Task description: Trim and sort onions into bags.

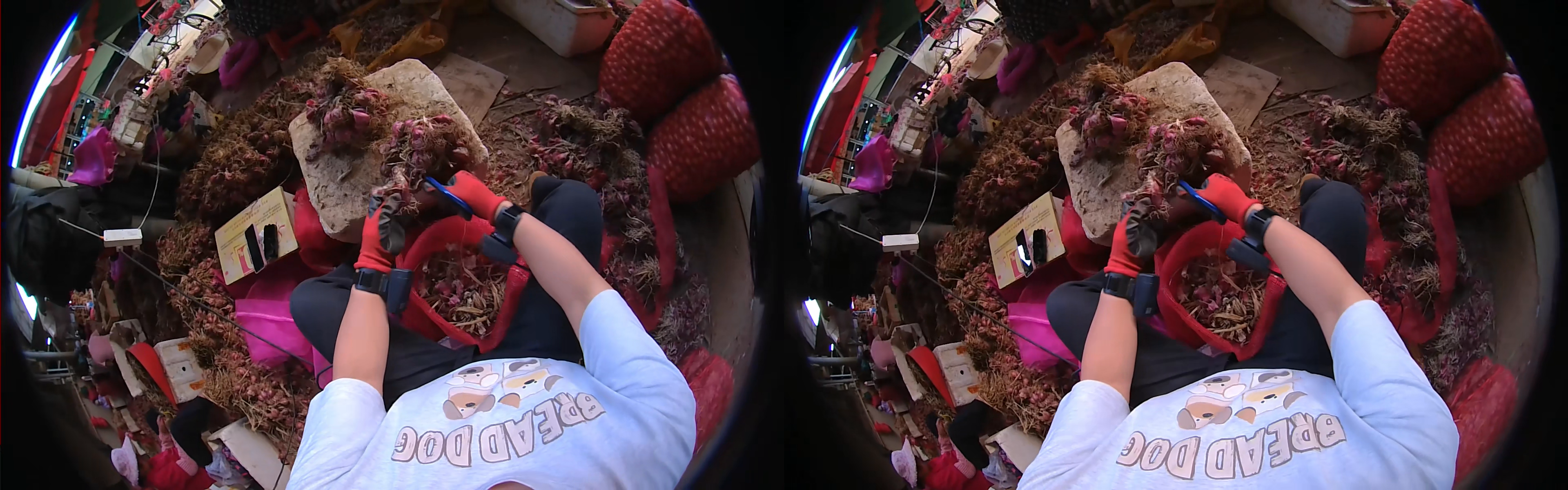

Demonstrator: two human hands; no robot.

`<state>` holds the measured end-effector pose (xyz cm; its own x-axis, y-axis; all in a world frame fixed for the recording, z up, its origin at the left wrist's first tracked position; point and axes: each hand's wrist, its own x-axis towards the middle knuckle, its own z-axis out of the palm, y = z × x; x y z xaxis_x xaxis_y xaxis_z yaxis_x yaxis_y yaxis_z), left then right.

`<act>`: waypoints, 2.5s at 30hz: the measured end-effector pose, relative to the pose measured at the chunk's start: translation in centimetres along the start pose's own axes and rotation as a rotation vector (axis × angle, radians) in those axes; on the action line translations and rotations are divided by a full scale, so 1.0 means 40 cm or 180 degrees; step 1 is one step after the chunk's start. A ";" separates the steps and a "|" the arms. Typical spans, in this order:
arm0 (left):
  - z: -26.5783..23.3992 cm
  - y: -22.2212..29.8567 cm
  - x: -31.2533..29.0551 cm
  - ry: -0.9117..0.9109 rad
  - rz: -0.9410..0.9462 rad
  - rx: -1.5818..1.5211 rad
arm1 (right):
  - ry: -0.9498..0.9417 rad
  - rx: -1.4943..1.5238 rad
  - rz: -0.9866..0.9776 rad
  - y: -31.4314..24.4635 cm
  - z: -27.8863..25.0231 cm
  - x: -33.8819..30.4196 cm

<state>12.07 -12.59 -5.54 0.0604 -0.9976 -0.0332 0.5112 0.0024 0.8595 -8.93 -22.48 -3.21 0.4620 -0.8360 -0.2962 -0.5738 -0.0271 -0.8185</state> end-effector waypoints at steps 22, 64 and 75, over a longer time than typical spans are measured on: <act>0.279 -0.072 -0.296 -0.1215 0.0585 0.3584 | -0.0262 0.2574 -0.0392 0.076 -0.008 -0.458; 0.168 -0.139 -0.255 -0.0104 -0.1538 -0.2581 | 0.0035 0.2963 0.0251 0.098 0.013 -0.420; 0.131 -0.221 -0.303 -0.0244 -0.1010 -0.1731 | 0.0338 0.1832 -0.0367 0.095 0.051 -0.408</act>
<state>2.30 -0.87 -10.07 -0.2166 -0.9576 -0.1899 0.8578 -0.2796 0.4312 -17.26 -7.81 -2.49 0.4124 -0.8963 -0.1631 -0.0516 0.1558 -0.9864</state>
